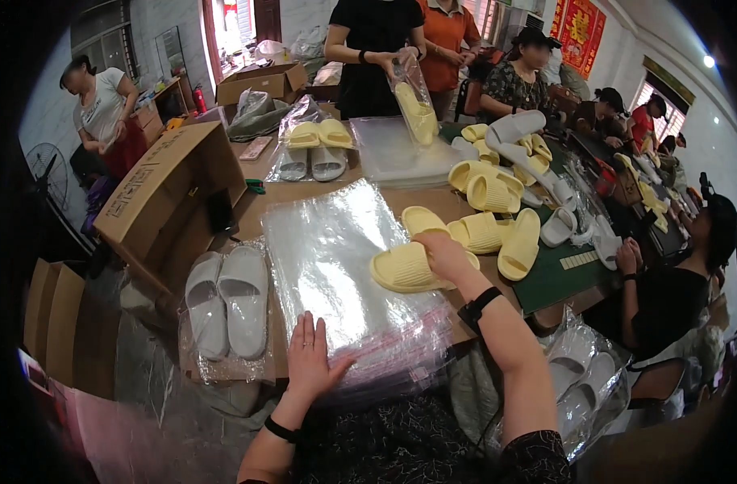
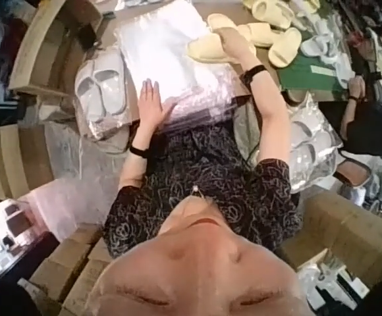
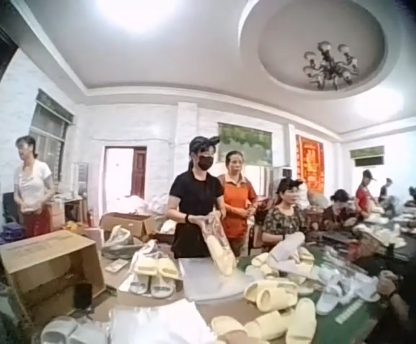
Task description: Packing pairs of slippers into plastic bags and placing them into boxes or larger bags.
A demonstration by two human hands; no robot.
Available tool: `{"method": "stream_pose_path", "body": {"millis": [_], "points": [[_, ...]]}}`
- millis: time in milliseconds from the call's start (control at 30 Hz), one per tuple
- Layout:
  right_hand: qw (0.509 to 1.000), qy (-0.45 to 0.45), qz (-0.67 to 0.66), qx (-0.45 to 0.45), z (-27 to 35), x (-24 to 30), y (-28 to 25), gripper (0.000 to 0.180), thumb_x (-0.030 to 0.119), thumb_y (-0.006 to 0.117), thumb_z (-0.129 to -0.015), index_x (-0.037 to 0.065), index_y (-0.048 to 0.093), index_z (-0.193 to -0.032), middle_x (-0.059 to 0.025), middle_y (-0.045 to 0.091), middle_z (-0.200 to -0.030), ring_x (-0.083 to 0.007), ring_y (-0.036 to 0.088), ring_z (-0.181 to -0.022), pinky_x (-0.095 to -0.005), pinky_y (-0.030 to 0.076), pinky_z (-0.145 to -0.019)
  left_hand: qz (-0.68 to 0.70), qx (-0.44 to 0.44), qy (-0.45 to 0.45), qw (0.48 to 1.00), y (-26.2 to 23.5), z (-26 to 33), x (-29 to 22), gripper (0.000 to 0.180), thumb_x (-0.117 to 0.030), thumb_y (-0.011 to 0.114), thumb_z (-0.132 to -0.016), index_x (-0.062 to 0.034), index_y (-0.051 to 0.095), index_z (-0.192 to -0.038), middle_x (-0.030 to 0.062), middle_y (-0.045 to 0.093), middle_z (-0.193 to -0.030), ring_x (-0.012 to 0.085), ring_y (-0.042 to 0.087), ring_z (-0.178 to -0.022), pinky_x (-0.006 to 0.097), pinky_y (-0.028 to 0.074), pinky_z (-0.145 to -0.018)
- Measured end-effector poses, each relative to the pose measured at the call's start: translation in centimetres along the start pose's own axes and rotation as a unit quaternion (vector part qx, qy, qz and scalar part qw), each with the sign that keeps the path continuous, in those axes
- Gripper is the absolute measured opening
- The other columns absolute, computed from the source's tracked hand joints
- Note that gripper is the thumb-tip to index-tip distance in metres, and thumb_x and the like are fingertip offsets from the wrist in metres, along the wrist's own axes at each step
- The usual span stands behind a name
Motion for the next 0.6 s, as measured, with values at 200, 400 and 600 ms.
{"method": "stream_pose_path", "body": {"millis": [200,400,600], "points": [[0.987,0.155,0.042,-0.016,-0.9,-2.8,-2.2,0.018,0.016,0.055,-0.085,0.011,0.063,-0.101,-0.0197,0.067,-0.084,-0.0386,0.064,-0.083,-0.0469,0.049,-0.073,0.0,0.007,-0.004,1.0,0.6,0.0,0.3,0.095,-0.064,0.059,-0.08,0.0049,0.034,-0.142,0.0289,0.024,-0.151,0.0422,0.02,-0.142,0.051,0.021,-0.113],[0.973,0.225,-0.055,-0.01,-0.7,-1.6,1.8,0.022,0.008,0.055,-0.082,0.001,0.057,-0.103,-0.0216,0.066,-0.08,-0.0363,0.066,-0.074,-0.0449,0.051,-0.069,0.018,0.027,-0.005,0.999,0.5,-0.2,0.3,0.096,-0.064,0.059,-0.08,0.0037,0.033,-0.142,0.0274,0.024,-0.151,0.0421,0.019,-0.142,0.053,0.02,-0.113],[0.967,0.203,-0.115,-0.099,-2.2,-0.4,2.0,0.039,0.023,0.071,-0.08,-0.004,0.055,-0.104,-0.0205,0.065,-0.077,-0.0326,0.068,-0.072,-0.0421,0.053,-0.066,0.023,0.005,0.006,1.0,-0.1,-0.1,-0.2,0.093,-0.059,0.064,-0.079,0.005,0.036,-0.14,0.0297,0.028,-0.148,0.044,0.024,-0.139,0.053,0.024,-0.112]]}}
Point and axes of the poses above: each hand's wrist, its own z-axis away from the middle knuckle, its own y-axis out of the palm, x = y × z, the point moved 5 cm from there along -z, towards the middle knuckle
